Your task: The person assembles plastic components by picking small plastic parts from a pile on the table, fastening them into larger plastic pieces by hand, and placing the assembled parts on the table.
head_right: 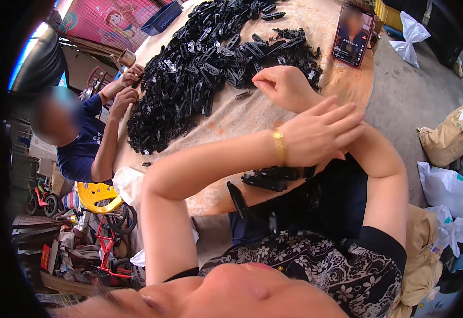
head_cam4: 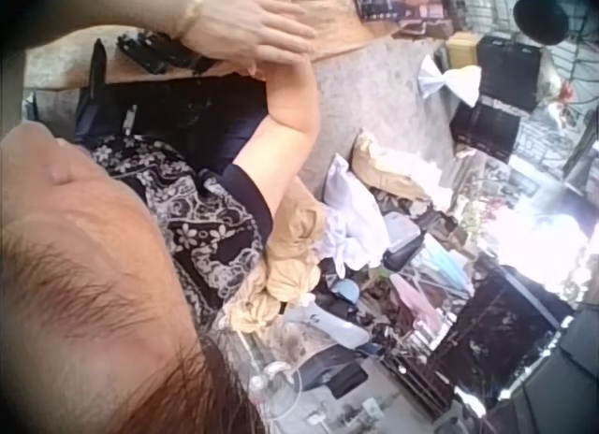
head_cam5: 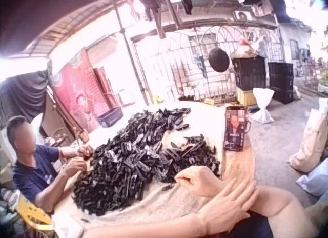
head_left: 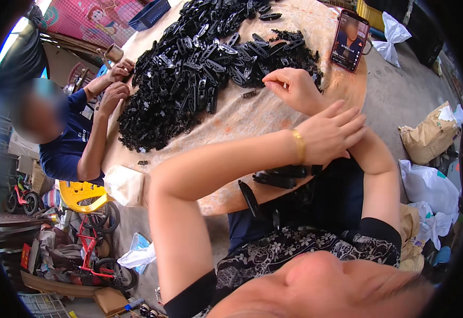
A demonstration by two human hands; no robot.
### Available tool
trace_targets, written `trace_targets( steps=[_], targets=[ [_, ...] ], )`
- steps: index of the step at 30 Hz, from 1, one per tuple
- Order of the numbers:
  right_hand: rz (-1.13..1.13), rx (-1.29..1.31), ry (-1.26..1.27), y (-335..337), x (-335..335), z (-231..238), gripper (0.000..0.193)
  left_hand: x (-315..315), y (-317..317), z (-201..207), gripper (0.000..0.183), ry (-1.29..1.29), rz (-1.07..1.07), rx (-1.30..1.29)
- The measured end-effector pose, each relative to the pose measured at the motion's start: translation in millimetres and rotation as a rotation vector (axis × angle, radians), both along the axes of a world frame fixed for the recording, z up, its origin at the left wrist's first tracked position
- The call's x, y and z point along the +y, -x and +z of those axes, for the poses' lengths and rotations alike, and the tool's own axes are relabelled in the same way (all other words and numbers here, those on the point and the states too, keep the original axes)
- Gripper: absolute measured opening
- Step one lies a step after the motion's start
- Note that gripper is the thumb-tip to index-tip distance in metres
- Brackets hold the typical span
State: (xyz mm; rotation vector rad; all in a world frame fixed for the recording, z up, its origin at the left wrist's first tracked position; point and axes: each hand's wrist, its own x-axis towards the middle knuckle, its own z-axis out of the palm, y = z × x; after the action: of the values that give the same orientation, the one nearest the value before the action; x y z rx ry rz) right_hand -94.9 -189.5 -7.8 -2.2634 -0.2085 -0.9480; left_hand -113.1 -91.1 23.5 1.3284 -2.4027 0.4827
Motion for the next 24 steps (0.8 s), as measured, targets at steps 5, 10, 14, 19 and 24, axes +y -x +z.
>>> trace_targets(
  steps=[5, 10, 14, 19, 24],
  targets=[
    [-0.029, 0.115, -0.293, 8.3, -0.9, 3.5, 0.010, -44.6, 2.3, 2.7, 0.070, -0.332, 0.248, -0.044],
    [-0.097, 0.206, -0.186, 3.0, 4.0, 0.8, 0.011, -30.1, -43.1, 0.4, 0.059, -0.145, 0.216, -0.147],
    [-0.391, 0.047, 0.133, -37.2, -51.9, -100.5, 0.018, -30.0, -50.2, 15.8, 0.051, -0.045, 0.231, -0.293],
    [-0.353, -0.032, 0.203, -6.7, -34.6, -10.7, 0.024, -3.4, -108.3, -0.4, 0.034, 0.239, 0.597, -0.084],
    [-0.173, 0.196, 0.098, 13.6, -51.1, 16.8, 0.016, 30.0, -135.4, 3.6, 0.036, 0.079, 0.855, 0.227]
  ],
)
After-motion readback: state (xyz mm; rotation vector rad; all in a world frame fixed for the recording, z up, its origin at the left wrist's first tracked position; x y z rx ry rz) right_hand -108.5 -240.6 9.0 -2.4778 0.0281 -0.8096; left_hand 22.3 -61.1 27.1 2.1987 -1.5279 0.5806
